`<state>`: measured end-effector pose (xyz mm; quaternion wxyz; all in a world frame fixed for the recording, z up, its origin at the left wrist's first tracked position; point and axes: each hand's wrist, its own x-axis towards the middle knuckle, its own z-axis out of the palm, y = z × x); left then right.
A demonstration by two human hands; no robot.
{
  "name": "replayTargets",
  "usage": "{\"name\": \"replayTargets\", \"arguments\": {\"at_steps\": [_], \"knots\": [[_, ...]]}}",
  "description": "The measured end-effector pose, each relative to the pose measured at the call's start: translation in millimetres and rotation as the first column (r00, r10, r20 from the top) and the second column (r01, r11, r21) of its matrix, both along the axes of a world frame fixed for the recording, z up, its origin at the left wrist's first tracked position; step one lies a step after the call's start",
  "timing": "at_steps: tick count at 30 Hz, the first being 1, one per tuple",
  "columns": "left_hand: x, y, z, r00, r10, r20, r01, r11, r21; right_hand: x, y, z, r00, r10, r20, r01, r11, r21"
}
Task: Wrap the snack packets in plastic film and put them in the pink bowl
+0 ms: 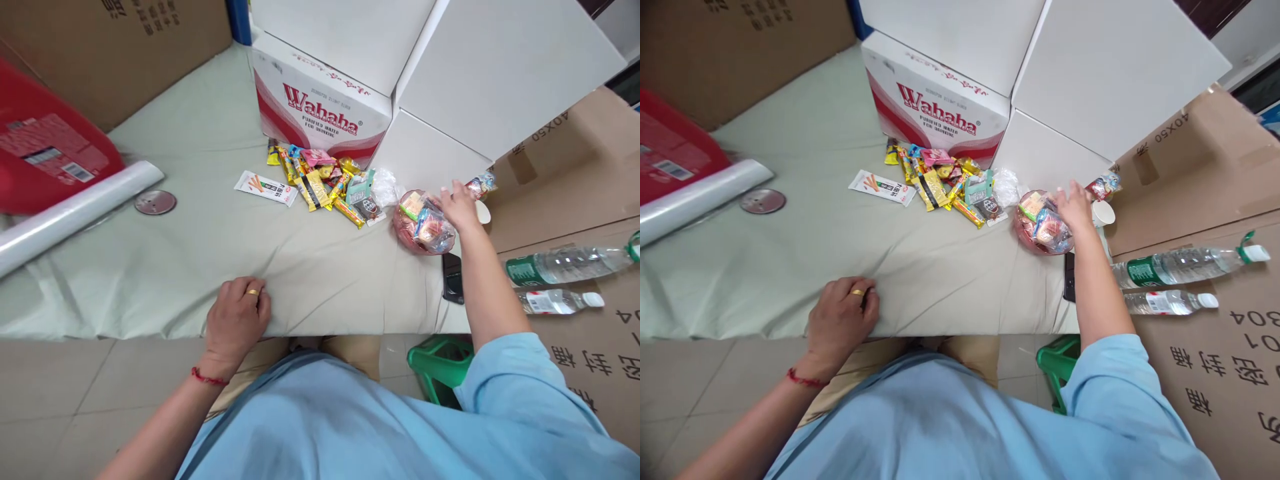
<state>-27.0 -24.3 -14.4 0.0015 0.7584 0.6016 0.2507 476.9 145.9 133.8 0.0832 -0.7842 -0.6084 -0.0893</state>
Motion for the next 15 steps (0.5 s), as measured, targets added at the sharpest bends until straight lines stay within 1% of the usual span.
{"name": "replayTargets", "arguments": {"at_steps": [3,4,6,7,9,12,13,15], "knots": [[0,-1,0.8,1.0,-0.015,-0.001,0.015,1.0,0.001,-15,5,-29,1.0,0.03,0.002,-0.029,0.98,-0.199],[0,-1,1.2,1.0,-0.017,0.001,0.017,1.0,-0.001,-18,3,-38,0.999,0.046,0.019,-0.04,0.97,-0.238],[1,-1,2.1,1.0,-0.017,0.013,0.017,1.0,-0.009,-22,-4,-48,0.994,0.079,0.07,-0.06,0.969,-0.24],[1,-1,2.6,1.0,-0.016,0.02,0.017,1.0,-0.015,-22,-7,-49,0.992,0.091,0.092,-0.068,0.971,-0.23],[1,-1,3.6,1.0,-0.011,0.027,0.012,1.0,-0.021,-18,-9,-45,0.988,0.108,0.113,-0.078,0.968,-0.239],[1,-1,3.9,1.0,-0.009,0.029,0.009,1.0,-0.022,-13,0,-28,0.99,0.098,0.105,-0.061,0.949,-0.31],[1,-1,3.8,0.999,-0.012,0.032,0.013,1.0,-0.022,-14,6,-22,0.991,0.085,0.107,-0.05,0.954,-0.296],[1,-1,3.3,0.999,-0.021,0.046,0.022,0.999,-0.023,-18,23,-12,0.99,0.076,0.118,-0.054,0.982,-0.181]]}}
